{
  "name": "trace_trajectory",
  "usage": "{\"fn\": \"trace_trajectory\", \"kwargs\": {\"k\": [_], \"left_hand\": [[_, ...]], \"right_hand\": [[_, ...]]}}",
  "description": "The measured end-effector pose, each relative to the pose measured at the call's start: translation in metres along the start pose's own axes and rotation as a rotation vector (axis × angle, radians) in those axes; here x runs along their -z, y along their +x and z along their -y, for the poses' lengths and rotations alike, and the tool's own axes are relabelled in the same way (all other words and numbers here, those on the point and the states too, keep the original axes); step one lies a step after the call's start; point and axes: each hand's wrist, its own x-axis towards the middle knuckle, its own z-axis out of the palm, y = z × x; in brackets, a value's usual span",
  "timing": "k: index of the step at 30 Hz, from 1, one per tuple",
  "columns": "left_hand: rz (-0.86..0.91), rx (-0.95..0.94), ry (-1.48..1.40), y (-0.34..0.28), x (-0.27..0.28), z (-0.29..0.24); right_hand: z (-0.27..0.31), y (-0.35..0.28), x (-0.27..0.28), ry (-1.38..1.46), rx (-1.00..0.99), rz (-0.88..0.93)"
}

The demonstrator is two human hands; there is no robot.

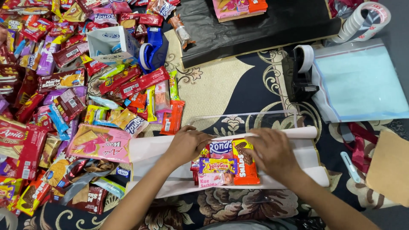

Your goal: Wrapping several snack packets in decorative paper to create a snack bouquet.

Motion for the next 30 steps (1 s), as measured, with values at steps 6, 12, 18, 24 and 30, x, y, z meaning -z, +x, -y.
{"fn": "trace_trajectory", "kwargs": {"k": [6,12,18,24,30], "left_hand": [[-0.1,-0.155,0.07,0.002,-0.021,0.022],[-0.043,-0.2,-0.08,0.011,-0.01,0.028],[0.365,0.242,-0.465,0.025,0.04,0.02],[0.494,0.266,-0.62,0.062,0.023,0.033],[0.643,0.168,-0.437,0.074,0.031,-0.007]], "right_hand": [[0.077,-0.055,-0.01,-0.019,-0.019,0.146],[0.057,-0.064,-0.038,-0.159,0.057,0.104],[0.042,-0.041,-0.035,-0.169,0.133,0.053],[0.044,-0.03,-0.029,-0.255,0.157,0.078],[0.044,-0.027,-0.028,-0.254,0.131,0.088]]}}
